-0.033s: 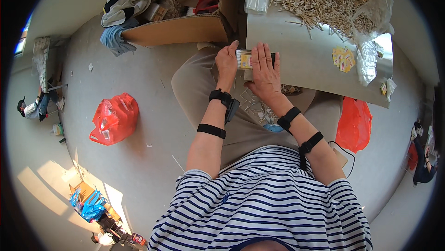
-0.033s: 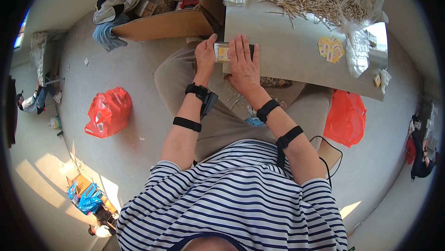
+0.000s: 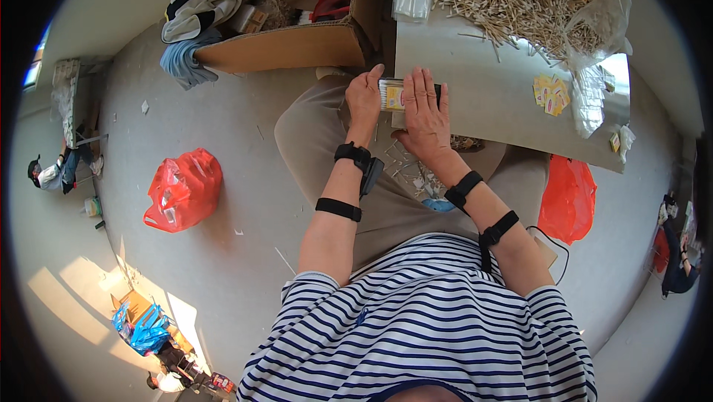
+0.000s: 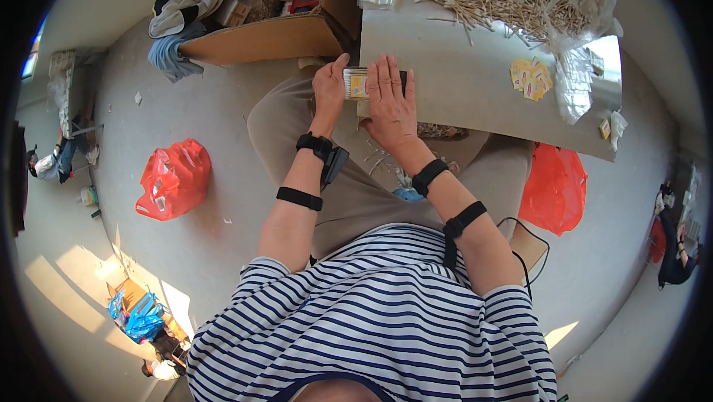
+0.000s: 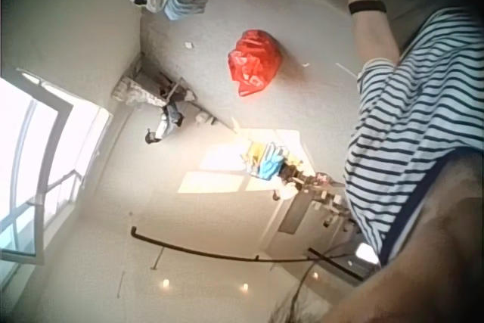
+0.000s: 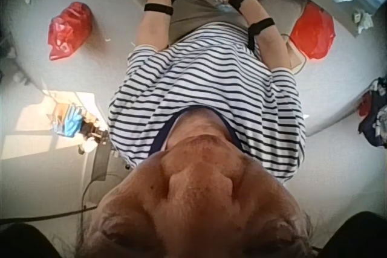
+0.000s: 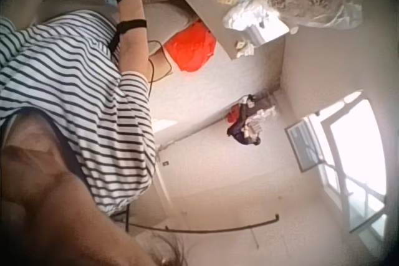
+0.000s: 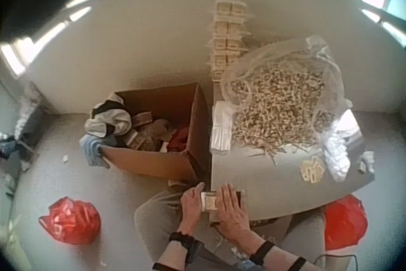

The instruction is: The recorder is aligning and packaging cotton swabs or small wooden sticks into small cardboard boxes.

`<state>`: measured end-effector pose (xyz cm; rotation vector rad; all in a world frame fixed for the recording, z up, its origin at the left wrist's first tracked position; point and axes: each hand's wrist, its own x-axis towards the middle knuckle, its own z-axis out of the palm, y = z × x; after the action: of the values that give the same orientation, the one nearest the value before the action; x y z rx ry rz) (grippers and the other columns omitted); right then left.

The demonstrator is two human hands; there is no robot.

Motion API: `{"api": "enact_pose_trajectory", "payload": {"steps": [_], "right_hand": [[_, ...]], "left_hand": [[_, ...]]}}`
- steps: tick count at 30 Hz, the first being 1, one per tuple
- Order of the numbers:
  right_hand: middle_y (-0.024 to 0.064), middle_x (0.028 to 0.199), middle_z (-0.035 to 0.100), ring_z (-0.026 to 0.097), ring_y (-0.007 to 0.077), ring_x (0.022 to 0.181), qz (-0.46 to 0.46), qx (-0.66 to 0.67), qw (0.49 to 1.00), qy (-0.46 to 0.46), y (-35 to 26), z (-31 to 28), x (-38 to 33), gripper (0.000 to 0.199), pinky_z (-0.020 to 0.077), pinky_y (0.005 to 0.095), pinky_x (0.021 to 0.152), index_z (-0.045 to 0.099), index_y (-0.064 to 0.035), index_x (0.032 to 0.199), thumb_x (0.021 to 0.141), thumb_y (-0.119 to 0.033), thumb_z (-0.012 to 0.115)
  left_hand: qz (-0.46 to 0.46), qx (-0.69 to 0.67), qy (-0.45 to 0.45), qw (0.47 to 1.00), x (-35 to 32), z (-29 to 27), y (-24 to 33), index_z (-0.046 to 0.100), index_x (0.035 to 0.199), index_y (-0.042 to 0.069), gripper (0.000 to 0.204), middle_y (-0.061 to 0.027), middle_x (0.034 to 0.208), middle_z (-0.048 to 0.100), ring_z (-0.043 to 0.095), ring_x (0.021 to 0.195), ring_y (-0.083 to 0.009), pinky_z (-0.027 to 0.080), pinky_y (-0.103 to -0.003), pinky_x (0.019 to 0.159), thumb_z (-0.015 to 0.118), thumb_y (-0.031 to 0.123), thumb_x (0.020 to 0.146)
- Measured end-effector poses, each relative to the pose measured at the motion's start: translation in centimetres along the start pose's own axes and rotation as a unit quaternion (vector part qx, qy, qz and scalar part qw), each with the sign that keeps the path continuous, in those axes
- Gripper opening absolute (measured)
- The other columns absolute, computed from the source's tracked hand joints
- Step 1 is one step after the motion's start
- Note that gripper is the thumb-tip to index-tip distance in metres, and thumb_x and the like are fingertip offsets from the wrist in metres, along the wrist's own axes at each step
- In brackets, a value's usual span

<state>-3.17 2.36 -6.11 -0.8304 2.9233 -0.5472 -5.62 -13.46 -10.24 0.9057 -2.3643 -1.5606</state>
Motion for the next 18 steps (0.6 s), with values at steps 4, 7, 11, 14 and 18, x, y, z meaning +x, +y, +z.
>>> {"api": "enact_pose_trajectory", "payload": {"steps": [4,7,11,14,18], "right_hand": [[0.0210,0.169,0.021,0.017,0.0370,0.159,-0.008,0.007,1.000,0.015,-0.1,0.1,0.1,0.131,0.0151,0.0581,0.127,0.021,-0.0009,0.162,0.059,-0.030,0.096],[0.0217,0.169,0.022,0.018,0.0378,0.159,-0.006,0.002,1.000,0.012,0.1,0.0,0.1,0.131,0.0163,0.0579,0.127,0.022,-0.0004,0.161,0.058,-0.028,0.097],[0.0226,0.168,0.023,0.019,0.0387,0.159,-0.007,-0.001,1.000,0.017,-0.1,0.4,0.2,0.130,0.0174,0.0576,0.127,0.023,0.0004,0.161,0.058,-0.027,0.097],[0.0230,0.168,0.023,0.019,0.0392,0.159,-0.002,-0.009,1.000,0.024,-0.1,0.4,0.2,0.130,0.0173,0.0574,0.127,0.023,0.0008,0.161,0.057,-0.027,0.097],[0.0227,0.168,0.023,0.018,0.0395,0.159,-0.001,-0.008,1.000,0.023,0.0,-0.5,0.3,0.128,0.0173,0.0564,0.127,0.023,0.0015,0.160,0.060,-0.030,0.096]], "left_hand": [[0.044,0.051,0.010,0.998,0.1,0.2,-0.2,0.073,0.090,-0.002,0.051,-0.0267,0.086,0.070,0.068,0.085,-0.0455,0.052,-0.047,0.077,0.061,0.046,0.101],[0.040,0.101,0.034,0.994,-0.3,0.3,0.5,0.075,0.089,0.002,0.050,-0.0261,0.088,0.071,0.069,0.087,-0.0473,0.053,-0.052,0.078,0.060,0.048,0.101],[0.039,0.200,0.055,0.977,-0.7,-0.2,1.2,0.075,0.089,0.004,0.047,-0.0233,0.089,0.073,0.070,0.087,-0.0457,0.055,-0.054,0.078,0.059,0.047,0.100],[0.037,0.220,0.066,0.973,-0.7,0.4,1.8,0.075,0.090,0.005,0.046,-0.0221,0.090,0.073,0.070,0.086,-0.0458,0.055,-0.055,0.077,0.059,0.047,0.100],[0.026,0.210,0.026,0.977,-0.3,0.1,1.9,0.076,0.094,0.003,0.048,-0.0241,0.097,0.072,0.068,0.093,-0.0463,0.052,-0.053,0.083,0.055,0.046,0.102]]}}
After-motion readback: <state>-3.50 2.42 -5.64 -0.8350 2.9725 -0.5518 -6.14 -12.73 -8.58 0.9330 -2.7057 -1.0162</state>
